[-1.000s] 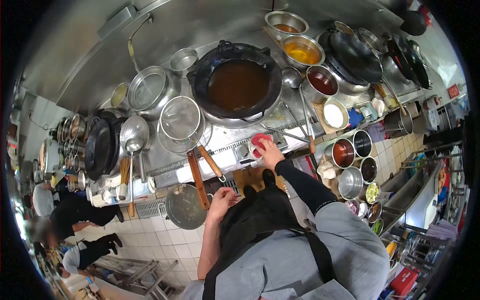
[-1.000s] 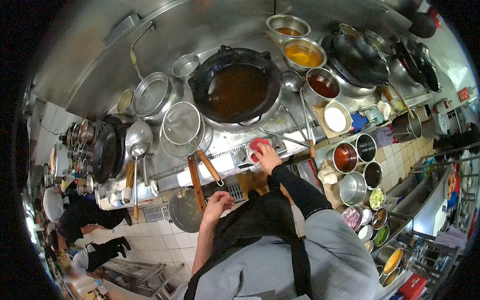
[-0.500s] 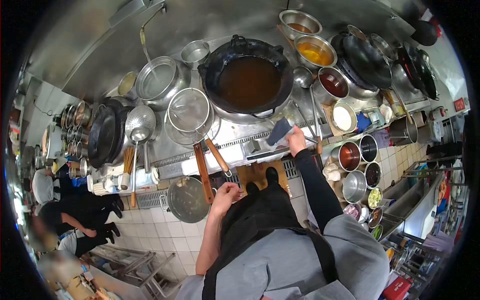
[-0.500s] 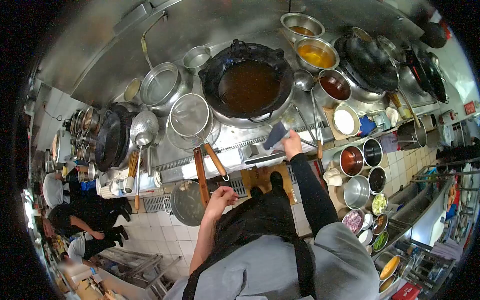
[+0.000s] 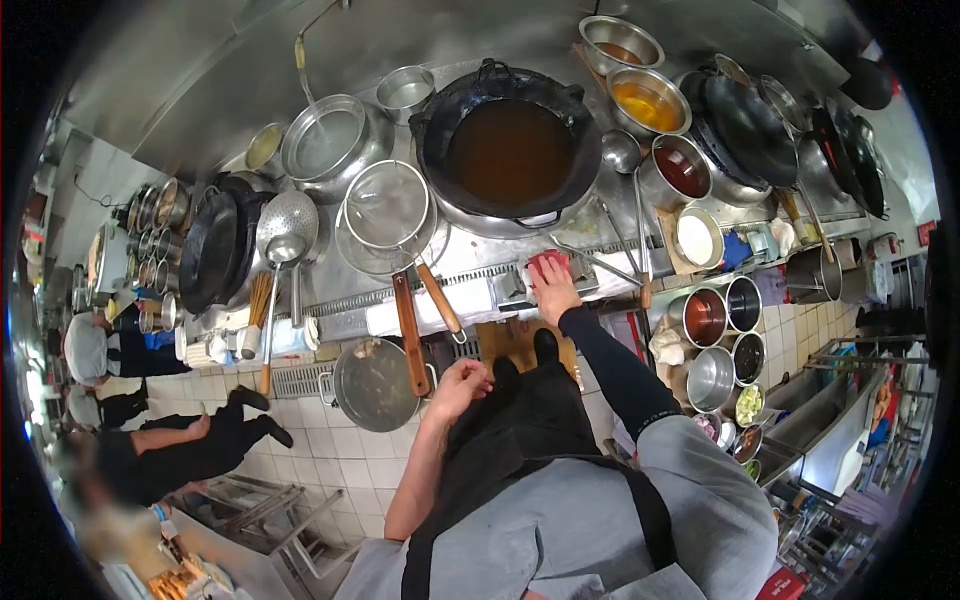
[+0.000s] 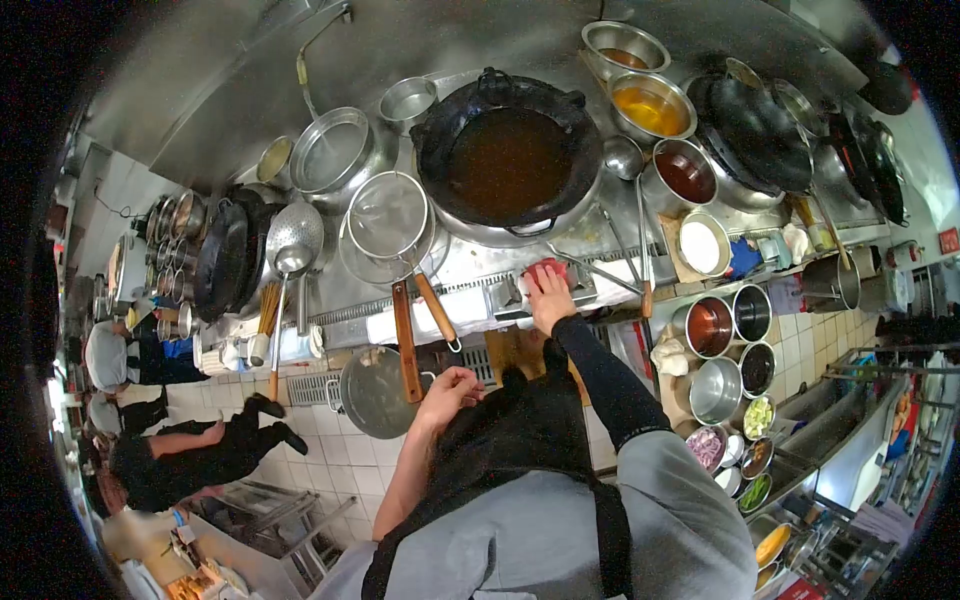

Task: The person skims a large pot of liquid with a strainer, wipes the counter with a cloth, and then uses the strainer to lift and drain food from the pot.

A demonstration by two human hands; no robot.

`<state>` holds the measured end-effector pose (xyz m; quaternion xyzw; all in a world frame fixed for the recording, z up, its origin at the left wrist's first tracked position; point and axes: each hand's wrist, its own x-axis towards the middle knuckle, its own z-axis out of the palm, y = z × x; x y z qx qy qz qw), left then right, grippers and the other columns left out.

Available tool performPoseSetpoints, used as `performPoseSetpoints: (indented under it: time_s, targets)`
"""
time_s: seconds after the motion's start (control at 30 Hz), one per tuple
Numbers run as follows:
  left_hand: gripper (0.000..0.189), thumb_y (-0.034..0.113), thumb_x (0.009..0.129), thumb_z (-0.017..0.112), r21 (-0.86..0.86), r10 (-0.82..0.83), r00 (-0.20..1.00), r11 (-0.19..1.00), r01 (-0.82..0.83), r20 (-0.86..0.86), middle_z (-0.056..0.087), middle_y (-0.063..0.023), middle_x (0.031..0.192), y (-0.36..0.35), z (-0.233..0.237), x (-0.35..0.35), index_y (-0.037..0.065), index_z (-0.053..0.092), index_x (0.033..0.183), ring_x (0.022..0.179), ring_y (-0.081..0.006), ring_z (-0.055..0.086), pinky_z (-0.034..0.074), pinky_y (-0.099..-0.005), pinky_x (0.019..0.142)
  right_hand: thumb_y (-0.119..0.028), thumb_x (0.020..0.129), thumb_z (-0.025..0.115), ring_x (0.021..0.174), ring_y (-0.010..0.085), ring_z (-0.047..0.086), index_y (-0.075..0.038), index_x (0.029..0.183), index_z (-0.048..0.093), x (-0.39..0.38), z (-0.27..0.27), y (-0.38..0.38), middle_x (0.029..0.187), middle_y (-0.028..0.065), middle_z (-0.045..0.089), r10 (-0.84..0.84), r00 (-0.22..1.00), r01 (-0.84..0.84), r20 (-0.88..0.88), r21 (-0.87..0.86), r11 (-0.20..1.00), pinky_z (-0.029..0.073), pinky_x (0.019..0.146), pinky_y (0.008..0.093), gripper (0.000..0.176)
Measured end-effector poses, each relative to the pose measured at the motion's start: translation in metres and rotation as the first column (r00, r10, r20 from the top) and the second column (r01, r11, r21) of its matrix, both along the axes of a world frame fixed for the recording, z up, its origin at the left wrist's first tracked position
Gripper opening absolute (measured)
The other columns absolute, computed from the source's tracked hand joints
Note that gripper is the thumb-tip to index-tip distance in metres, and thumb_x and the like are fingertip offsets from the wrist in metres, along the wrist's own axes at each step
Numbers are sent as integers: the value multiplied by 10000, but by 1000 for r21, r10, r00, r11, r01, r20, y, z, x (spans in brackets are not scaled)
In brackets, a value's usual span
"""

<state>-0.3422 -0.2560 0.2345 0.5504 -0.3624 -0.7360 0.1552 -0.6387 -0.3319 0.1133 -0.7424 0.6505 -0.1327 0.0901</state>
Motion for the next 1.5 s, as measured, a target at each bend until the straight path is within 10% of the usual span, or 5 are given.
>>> performPoseSetpoints:
  time_s: [0.67, 0.97, 1.13, 1.27, 1.5]
  targets:
    - [159, 166, 1014, 562, -37, 54, 998, 998, -53, 30, 679, -94, 949, 2, -6, -72, 24, 569, 1086, 809, -168, 667, 552, -291, 702, -182, 936, 591, 1185, 388, 532, -47, 1241, 600, -34, 56, 39, 1297, 187, 553, 176, 895, -135, 409, -128, 983, 434, 1005, 476, 333]
    - [130, 151, 975, 557, 50, 39, 998, 998, -41, 41, 666, -86, 896, 18, -55, -100, 35, 569, 1031, 798, -175, 676, 555, -299, 698, -173, 795, 839, 962, 240, 665, -133, 1487, 387, -74, -122, 65, 1087, 86, 653, -851, 82, -192, 519, 846, 497, 547, 839, 480, 828]
    - [240, 217, 929, 595, 103, -125, 943, 990, 97, 308, 707, -163, 998, 35, -148, -117, 10, 628, 1045, 866, -197, 701, 559, -330, 732, -452, 659, 880, 1203, 373, 575, -23, 1434, 476, -44, -132, 86, 1339, 179, 589, -7, 939, -236, 344, 658, 715, 445, 1060, 454, 973]
    - [414, 347, 910, 599, 29, -246, 799, 961, 276, 549, 715, -220, 1033, 46, -200, -117, -10, 665, 1111, 921, -253, 708, 553, -371, 787, -455, 781, 782, 1155, 426, 596, 22, 1319, 570, -34, -71, 114, 1285, 285, 598, 38, 962, -210, 270, 645, 735, 478, 994, 436, 750]
    - [444, 399, 1035, 439, 476, 725, 688, 612, -632, -19, 671, -104, 914, 30, -106, -181, 22, 662, 1109, 834, -256, 633, 502, -373, 813, -373, 968, 599, 845, 305, 662, 55, 1179, 603, 12, -76, 114, 977, 186, 674, -814, 277, -263, 510, 855, 447, 506, 716, 453, 477]
